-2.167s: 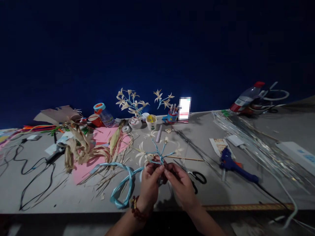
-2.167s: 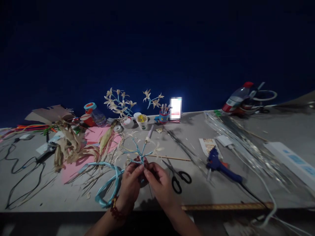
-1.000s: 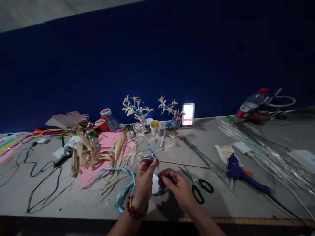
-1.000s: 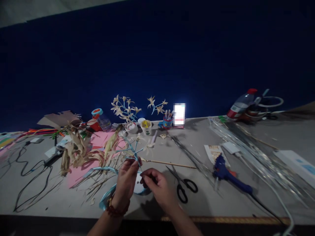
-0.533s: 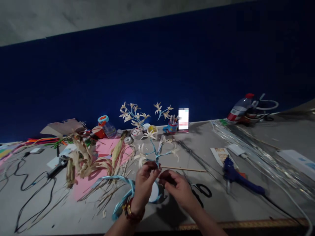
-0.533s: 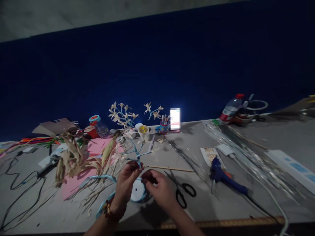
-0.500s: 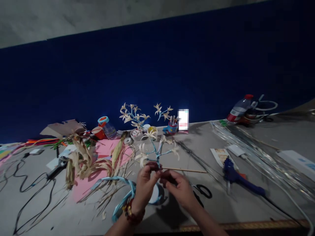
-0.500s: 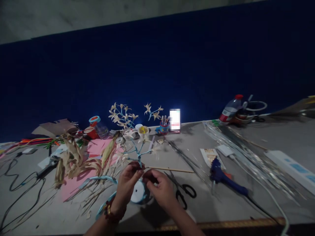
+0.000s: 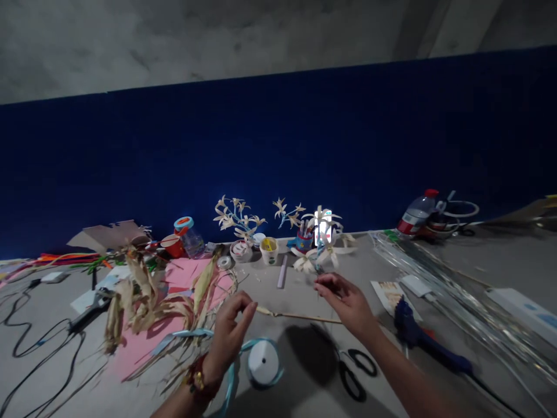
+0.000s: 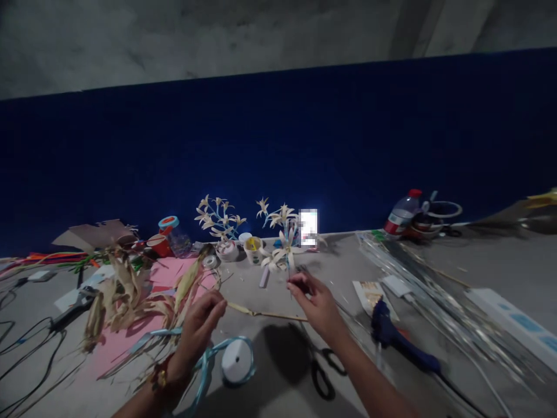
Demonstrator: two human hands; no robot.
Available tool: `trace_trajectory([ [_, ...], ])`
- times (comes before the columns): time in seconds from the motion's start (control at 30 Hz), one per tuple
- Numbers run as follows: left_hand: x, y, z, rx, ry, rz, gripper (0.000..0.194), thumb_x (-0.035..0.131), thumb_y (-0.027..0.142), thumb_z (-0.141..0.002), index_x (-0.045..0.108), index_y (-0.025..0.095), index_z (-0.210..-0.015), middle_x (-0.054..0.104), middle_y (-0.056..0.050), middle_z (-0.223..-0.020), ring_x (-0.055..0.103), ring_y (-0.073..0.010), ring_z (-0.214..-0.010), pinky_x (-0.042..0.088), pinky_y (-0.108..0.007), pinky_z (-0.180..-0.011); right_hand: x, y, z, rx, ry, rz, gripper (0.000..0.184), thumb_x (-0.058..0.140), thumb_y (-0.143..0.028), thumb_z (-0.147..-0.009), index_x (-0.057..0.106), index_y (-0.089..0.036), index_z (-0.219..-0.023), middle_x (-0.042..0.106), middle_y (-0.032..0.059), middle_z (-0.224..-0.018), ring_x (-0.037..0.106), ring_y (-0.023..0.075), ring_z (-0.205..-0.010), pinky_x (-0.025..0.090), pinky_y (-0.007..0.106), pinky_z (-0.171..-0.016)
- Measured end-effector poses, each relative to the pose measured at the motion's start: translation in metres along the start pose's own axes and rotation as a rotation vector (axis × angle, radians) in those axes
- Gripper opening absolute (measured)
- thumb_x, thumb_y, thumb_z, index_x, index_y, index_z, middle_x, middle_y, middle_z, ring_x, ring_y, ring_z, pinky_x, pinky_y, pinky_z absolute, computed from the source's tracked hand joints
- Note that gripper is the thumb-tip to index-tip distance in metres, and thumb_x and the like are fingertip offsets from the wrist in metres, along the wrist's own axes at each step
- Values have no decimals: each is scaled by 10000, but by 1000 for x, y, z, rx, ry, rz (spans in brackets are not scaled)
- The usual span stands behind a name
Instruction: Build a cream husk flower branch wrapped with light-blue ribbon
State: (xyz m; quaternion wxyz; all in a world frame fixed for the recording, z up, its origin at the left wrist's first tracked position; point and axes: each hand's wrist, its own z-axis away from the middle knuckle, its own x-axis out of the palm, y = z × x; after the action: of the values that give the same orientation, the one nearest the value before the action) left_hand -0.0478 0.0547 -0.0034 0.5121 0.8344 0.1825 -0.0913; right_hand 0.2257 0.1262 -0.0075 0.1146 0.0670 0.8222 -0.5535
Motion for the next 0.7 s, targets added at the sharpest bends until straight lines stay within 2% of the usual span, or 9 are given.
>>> trace_trajectory([
  [0.07,0,7,-11,19,45,37,130,570,309,-953,613,196,-1000,621,-75,-1021,552,-146,-742,476,-281,-707,7,-3,2,-1,-39,16,182,652,-383,-866,684,-203,-858,706,44,-806,657,199,-741,540,308,-712],
  [0.13,8,19,-25,44,-13,95,328,615,318,-927,562,217,-1234,555,-133,-1296,574,-134,-764,509,-296,-734,17,-7,5,11,-93,8,160,633,-355,-872,687,-204,-870,715,43,-808,662,196,-732,542,300,-683],
  [0.17,13,25,-33,39,-63,123,414,639,329,-910,530,225,-1295,546,-137,-1324,580,-125,-745,521,-302,-749,22,-8,7,17,-126,6,148,625,-338,-873,689,-205,-880,721,45,-812,666,197,-730,543,297,-667],
  [0.23,28,35,-46,11,-154,125,363,678,356,-880,590,202,-1196,653,-70,-1035,602,-145,-739,521,-285,-722,31,-9,11,28,-161,-14,133,615,-315,-873,688,-207,-896,729,47,-814,675,199,-723,549,294,-649],
  [0.27,36,37,-51,2,-195,129,239,670,365,-882,642,181,-1032,655,-43,-885,605,-154,-725,516,-280,-712,34,-9,13,29,-162,-30,128,614,-310,-871,685,-208,-903,734,49,-820,680,200,-725,554,296,-654],
  [0.33,50,38,-57,-35,-241,211,222,625,380,-907,646,168,-845,631,-22,-733,605,-158,-691,511,-278,-701,36,-11,15,25,-146,-50,117,613,-302,-870,678,-209,-901,737,49,-827,686,198,-731,560,299,-681],
  [0.47,64,30,-57,-139,-200,395,233,662,379,-866,654,164,-956,650,-17,-748,594,-145,-631,508,-261,-617,35,-19,16,-15,-158,30,120,576,-235,-860,694,-214,-870,735,39,-808,685,195,-758,546,286,-696],
  [0.6,58,21,-53,-38,-123,142,198,608,342,-916,687,169,-858,623,-12,-698,559,-131,-594,458,-239,-579,35,-23,15,-12,-130,15,124,585,-266,-862,690,-208,-831,721,35,-784,684,185,-714,550,273,-665],
  [0.7,47,12,-45,34,-198,14,231,570,322,-951,692,174,-823,630,-17,-698,566,-130,-602,452,-239,-610,32,-17,9,9,-50,-35,177,612,-363,-873,675,-202,-839,715,37,-781,677,172,-651,560,271,-630],
])
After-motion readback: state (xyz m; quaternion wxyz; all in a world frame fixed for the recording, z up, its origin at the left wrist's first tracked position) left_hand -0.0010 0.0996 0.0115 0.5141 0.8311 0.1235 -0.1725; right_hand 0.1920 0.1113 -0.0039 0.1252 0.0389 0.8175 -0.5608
